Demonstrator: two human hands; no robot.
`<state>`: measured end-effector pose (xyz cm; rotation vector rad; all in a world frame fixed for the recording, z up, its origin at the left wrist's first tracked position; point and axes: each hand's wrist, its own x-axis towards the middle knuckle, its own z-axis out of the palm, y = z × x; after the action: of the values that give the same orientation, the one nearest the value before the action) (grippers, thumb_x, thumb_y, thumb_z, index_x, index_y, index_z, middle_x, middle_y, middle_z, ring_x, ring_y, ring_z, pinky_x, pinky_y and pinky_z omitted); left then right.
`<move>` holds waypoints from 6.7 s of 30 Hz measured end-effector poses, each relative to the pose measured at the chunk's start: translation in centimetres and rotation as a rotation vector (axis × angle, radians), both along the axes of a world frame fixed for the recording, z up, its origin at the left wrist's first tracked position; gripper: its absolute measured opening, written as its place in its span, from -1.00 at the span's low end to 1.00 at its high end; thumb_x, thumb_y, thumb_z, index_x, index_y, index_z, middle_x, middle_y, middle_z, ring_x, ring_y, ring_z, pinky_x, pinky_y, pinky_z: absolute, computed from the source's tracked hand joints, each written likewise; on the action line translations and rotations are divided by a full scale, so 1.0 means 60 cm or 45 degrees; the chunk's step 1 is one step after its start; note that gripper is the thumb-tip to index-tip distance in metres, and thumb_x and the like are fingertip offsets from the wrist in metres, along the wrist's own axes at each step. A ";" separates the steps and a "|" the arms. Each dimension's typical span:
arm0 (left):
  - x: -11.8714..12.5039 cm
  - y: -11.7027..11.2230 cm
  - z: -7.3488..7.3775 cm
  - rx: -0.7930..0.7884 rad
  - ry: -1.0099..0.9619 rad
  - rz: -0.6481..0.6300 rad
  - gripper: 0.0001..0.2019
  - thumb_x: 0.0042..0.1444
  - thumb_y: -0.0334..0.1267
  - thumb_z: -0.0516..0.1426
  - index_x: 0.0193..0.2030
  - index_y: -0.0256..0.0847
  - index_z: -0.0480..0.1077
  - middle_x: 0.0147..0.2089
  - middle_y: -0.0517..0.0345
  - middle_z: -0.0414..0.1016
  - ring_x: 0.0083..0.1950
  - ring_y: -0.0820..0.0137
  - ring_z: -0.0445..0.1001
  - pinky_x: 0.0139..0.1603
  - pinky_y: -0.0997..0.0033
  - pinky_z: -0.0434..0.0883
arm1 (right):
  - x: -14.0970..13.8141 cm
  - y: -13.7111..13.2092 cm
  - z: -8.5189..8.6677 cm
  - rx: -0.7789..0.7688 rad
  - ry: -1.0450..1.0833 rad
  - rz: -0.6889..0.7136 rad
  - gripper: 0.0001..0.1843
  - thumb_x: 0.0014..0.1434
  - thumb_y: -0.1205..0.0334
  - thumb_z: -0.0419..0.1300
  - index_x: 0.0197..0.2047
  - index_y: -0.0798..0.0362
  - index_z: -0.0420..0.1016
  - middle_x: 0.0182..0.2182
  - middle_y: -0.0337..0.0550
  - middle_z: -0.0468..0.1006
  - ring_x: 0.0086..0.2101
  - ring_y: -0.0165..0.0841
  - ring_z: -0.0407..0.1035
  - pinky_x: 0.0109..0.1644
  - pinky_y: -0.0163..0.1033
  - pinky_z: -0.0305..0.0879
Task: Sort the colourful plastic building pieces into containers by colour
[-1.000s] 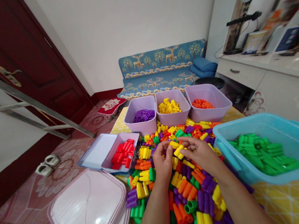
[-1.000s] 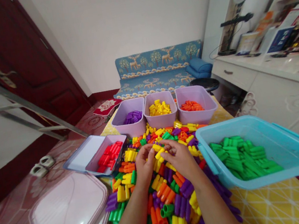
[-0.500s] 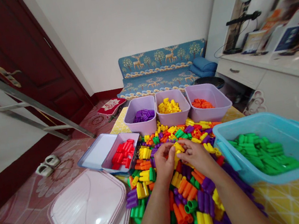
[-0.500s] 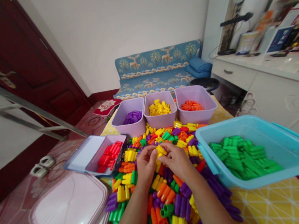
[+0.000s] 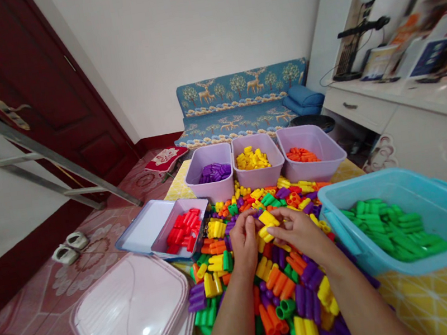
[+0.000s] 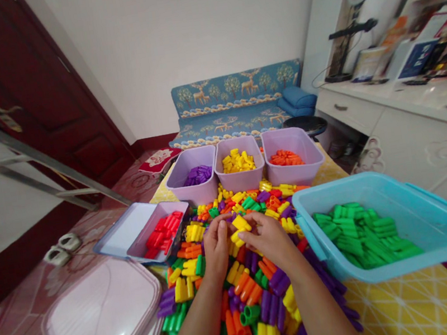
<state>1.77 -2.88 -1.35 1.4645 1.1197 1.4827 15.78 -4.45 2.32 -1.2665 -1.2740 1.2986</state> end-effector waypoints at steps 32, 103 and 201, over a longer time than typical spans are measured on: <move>-0.001 0.005 -0.007 0.018 0.008 0.225 -0.65 0.29 -0.11 -0.09 -0.10 -0.26 0.42 -0.41 0.14 0.46 -0.36 0.41 0.45 -0.28 0.45 0.36 | -0.028 0.154 -0.006 0.196 -1.465 0.090 -0.59 0.20 -0.02 0.01 -0.04 0.01 0.49 -0.07 0.05 0.50 -0.10 -0.13 0.41 -0.07 -0.08 0.25; 0.000 0.001 -0.004 0.045 0.037 0.010 -0.68 0.12 -0.11 0.13 -0.04 -0.24 0.43 -0.06 0.01 0.53 0.00 0.26 0.47 0.02 0.31 0.38 | 0.001 0.018 -0.028 0.374 -0.194 0.003 -0.42 0.01 0.13 0.29 0.14 -0.09 0.39 0.08 -0.13 0.47 0.08 -0.21 0.33 0.21 -0.02 0.19; -0.003 0.008 -0.012 0.102 0.671 0.476 -0.77 0.19 -0.25 0.01 -0.25 -0.22 0.49 -0.27 0.00 0.53 -0.20 0.28 0.45 -0.17 0.35 0.29 | 0.044 0.004 0.022 0.370 -1.167 0.076 -0.49 -0.06 0.20 0.31 0.03 -0.05 0.49 -0.03 -0.01 0.55 -0.05 -0.04 0.43 0.06 0.06 0.29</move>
<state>1.58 -2.42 -2.07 1.8379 1.7437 1.4293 18.42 -4.20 3.64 -1.6743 -2.0423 0.4971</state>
